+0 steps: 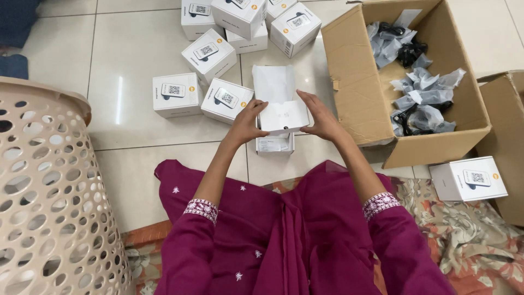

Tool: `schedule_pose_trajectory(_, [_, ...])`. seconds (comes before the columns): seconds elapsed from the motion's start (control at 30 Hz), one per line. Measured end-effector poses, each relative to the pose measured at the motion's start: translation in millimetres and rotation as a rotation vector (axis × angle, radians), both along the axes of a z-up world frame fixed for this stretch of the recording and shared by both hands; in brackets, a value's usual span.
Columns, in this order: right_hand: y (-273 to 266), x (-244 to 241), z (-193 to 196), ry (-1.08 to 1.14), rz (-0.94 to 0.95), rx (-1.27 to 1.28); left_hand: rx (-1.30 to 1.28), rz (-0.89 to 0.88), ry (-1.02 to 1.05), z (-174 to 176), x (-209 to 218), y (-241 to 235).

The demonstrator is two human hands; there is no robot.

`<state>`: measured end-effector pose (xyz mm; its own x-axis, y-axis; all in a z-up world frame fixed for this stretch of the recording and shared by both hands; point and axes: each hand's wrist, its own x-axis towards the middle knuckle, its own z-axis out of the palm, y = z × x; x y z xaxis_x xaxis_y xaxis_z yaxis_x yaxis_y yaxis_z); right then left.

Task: The person unpacks electronic devices from small white boxes and repacks them with cables and manuals into larger shipping boxes while sitting on the floor.

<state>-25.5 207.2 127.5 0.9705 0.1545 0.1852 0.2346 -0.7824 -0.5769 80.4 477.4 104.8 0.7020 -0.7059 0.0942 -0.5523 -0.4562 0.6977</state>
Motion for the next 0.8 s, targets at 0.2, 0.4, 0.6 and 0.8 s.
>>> schedule_pose_trajectory(0.2, [2, 15, -28, 0.159, -0.025, 0.065, 0.032, 0.014, 0.059, -31, 8, 9])
schedule_pose_trajectory(0.4, [10, 27, -50, 0.191, -0.066, 0.121, 0.148, 0.014, 0.027, -65, 20, 5])
schedule_pose_trajectory(0.6, [20, 26, -67, 0.277, -0.163, -0.029, 0.358, 0.004, 0.033, -66, 25, -10])
schedule_pose_trajectory(0.8, [25, 28, -73, 0.245, -0.231, -0.224, 0.477, -0.060, -0.047, -46, 33, -27])
